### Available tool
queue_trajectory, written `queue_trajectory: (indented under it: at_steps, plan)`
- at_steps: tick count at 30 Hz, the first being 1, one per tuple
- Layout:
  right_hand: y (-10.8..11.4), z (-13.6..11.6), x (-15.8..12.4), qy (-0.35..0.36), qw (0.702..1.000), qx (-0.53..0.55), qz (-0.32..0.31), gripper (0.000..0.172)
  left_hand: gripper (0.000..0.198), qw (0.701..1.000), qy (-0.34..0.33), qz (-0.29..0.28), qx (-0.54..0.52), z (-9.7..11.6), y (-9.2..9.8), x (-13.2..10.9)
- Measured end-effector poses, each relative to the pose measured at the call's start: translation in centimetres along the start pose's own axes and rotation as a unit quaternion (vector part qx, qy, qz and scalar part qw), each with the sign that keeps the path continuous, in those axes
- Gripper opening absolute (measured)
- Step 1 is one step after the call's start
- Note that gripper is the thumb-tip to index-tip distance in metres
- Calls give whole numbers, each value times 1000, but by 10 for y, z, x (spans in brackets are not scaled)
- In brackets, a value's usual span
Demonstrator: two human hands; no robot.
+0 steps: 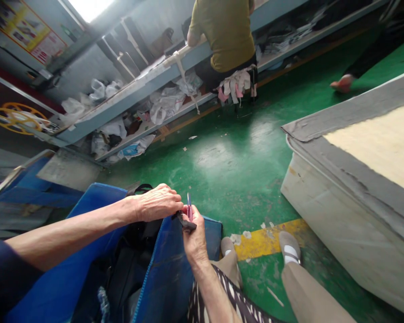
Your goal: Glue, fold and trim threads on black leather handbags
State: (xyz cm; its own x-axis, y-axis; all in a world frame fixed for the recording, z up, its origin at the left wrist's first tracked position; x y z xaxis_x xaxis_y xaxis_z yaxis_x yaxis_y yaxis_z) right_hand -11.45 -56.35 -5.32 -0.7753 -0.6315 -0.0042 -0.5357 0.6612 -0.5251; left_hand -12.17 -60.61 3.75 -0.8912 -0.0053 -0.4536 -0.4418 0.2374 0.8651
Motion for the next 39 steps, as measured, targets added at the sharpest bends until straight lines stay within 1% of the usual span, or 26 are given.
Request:
queue_trajectory:
  at_steps: [5,11,14,18,21,24,27,30,33,36,39]
  plan:
    - [-5,1,-1,-45,998,5,-31,35,18,1000,13,-23,10,-1,3,2]
    - [-2,7,2,-80,995,3,-61,31,19,998,43,-50,16,-9,0,8]
    - [-1,9,2,-98,993,1,-67,24,15,993,75,-86,-20,-16,0,12]
    - [1,11,2,-118,990,-13,-71,18,15,980,110,-145,-84,-24,0,17]
    - [2,13,1,-123,989,-25,-74,17,15,968,126,-166,-137,-31,0,18]
    - [5,16,1,-122,990,-43,-64,17,12,960,143,-167,-171,-40,-2,18]
    - [6,17,1,-117,990,-57,-57,22,10,952,148,-146,-224,-49,-4,15]
    - [4,17,1,-110,990,-58,-65,28,17,946,134,-123,-269,-56,-7,9]
    - [5,17,-2,-106,990,-60,-71,28,20,942,136,-110,-286,-60,-12,3]
    - [8,16,-5,-104,989,-68,-75,25,19,938,150,-116,-291,-61,-18,0]
    - [11,15,-7,-103,989,-75,-76,22,18,933,149,-129,-301,-59,-21,-2]
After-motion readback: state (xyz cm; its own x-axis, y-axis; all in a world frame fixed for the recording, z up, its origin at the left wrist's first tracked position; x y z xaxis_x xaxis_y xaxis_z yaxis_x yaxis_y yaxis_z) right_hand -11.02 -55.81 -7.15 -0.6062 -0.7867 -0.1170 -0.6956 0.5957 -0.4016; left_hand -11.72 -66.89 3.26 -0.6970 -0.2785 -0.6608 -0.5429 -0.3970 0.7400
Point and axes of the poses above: each hand's wrist, its own x-axis towards the middle knuckle, its own y-axis out of the back of the hand, z = x × y, the point moved 8 cm from there along x, towards the middle knuckle, and after that the axes turned 15 degrees about y, right-handed, at the moved point
